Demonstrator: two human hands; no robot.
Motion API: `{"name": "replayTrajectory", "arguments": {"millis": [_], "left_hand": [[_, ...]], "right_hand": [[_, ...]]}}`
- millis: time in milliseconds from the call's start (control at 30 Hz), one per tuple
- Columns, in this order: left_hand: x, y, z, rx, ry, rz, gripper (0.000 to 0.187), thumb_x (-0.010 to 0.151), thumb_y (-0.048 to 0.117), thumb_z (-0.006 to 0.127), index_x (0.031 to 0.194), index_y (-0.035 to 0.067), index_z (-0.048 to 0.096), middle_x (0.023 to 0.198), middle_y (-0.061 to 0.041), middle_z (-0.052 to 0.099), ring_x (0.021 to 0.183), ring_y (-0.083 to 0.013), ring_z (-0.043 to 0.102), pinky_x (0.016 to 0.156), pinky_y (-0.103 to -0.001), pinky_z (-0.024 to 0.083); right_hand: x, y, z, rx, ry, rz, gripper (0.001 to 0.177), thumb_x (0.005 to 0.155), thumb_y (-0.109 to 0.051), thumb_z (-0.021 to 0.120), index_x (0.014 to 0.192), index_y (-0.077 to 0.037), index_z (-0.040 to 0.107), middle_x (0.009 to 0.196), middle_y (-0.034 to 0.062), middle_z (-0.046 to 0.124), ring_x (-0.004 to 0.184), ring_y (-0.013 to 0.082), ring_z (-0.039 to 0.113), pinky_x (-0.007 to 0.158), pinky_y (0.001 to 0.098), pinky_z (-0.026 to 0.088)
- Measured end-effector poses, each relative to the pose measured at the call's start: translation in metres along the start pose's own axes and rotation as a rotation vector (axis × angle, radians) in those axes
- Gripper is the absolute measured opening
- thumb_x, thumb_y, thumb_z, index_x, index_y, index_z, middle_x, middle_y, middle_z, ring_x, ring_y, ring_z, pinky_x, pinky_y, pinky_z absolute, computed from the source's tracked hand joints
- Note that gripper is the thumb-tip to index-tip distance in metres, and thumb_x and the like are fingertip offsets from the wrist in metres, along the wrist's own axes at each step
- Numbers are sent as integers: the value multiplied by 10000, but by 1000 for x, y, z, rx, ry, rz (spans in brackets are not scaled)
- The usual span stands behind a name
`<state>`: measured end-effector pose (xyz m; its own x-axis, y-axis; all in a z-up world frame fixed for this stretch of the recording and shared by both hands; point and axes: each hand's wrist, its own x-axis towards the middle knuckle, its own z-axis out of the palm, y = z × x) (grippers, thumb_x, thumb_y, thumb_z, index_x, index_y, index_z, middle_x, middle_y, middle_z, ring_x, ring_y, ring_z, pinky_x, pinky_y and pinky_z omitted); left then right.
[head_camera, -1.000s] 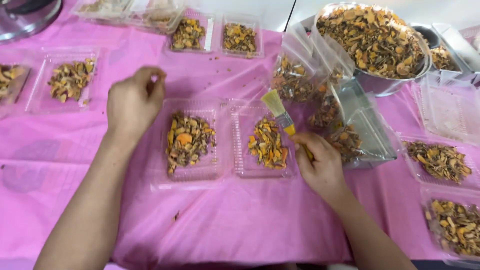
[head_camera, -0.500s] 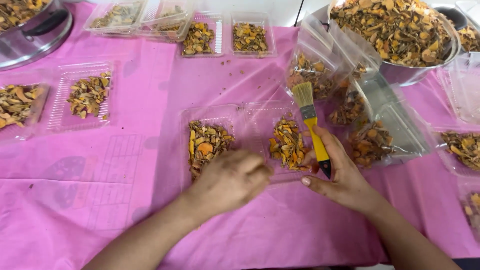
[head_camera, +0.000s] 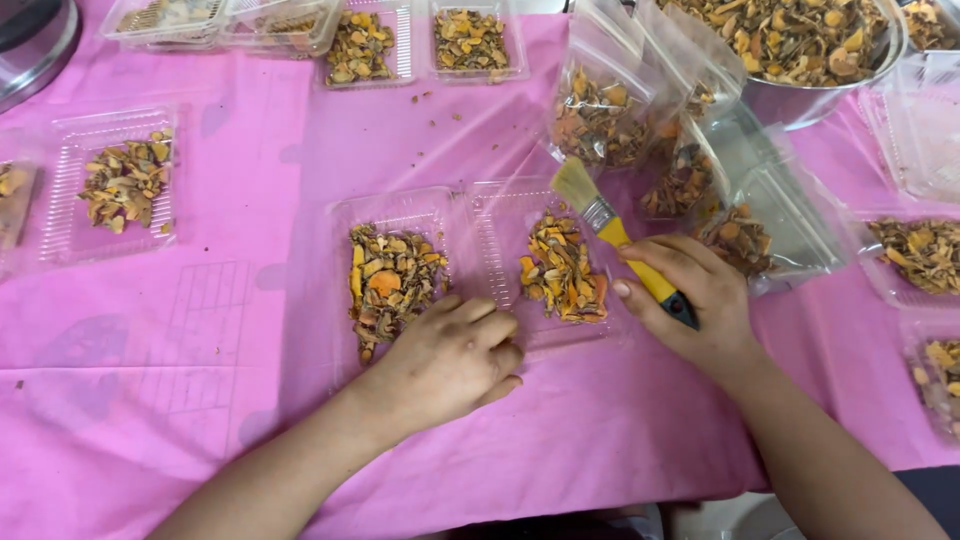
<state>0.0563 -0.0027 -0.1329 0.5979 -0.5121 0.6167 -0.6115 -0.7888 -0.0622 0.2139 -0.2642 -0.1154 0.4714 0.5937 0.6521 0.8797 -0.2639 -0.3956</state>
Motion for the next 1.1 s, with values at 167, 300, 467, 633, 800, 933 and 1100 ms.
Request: {"name": "replayTrajectory", "arguments": {"millis": [167,300,467,633,800,933,1100], "left_hand": [[-4,0,5,15,8,5,256,809,341,730,691,134,638,848,-29,569,810,-228,539,645,-376,444],[-5,-1,4,17,-3,-1,248,869,312,667,681,164,604,805,-12,532,796,-219,522,639,-364,434],[-7,-2,8,-7,-5,7,253,872,318,666,689,158,594,794,-15,527,803,-224,531,640,-373,438],[-3,-3,2,-40,-17,14,259,899,301,656,698,142,621,795,-22,535,800,-230,535,639,-372,436],[-1,-5,1,-12,1,40,286,912,325,637,687,159,578,787,-18,518,792,-224,530,631,-374,435],[-3,-3,6,-14,-13,33,292,930,308,618,687,150,580,788,-11,511,787,-222,518,636,-365,439],[-1,-3,1,-9,-11,40,260,905,296,654,691,154,612,764,-12,520,781,-218,530,635,-374,439]], "right_hand": [[5,11,20,-9,102,-20,330,862,-72,836,1179,-40,749,1032,140,747,913,334,758,754,422,622],[8,11,17,-89,74,-18,199,869,-61,819,1060,-47,763,928,114,740,846,329,750,707,418,618],[3,-11,2,-52,4,-51,159,837,-65,806,990,-65,765,840,96,730,762,310,738,658,402,604],[-3,-30,-1,72,-14,-58,161,815,-42,788,974,-54,765,806,91,741,703,277,741,651,383,620],[10,-4,7,-122,93,-112,187,892,-75,806,1074,-63,767,958,99,743,836,310,742,729,387,602],[8,2,15,-170,59,-122,181,880,-62,786,1060,-66,761,913,108,736,810,325,741,717,419,610],[0,-6,4,-18,57,-12,160,894,-105,814,1040,-60,766,890,108,745,776,310,737,676,380,596]]}}
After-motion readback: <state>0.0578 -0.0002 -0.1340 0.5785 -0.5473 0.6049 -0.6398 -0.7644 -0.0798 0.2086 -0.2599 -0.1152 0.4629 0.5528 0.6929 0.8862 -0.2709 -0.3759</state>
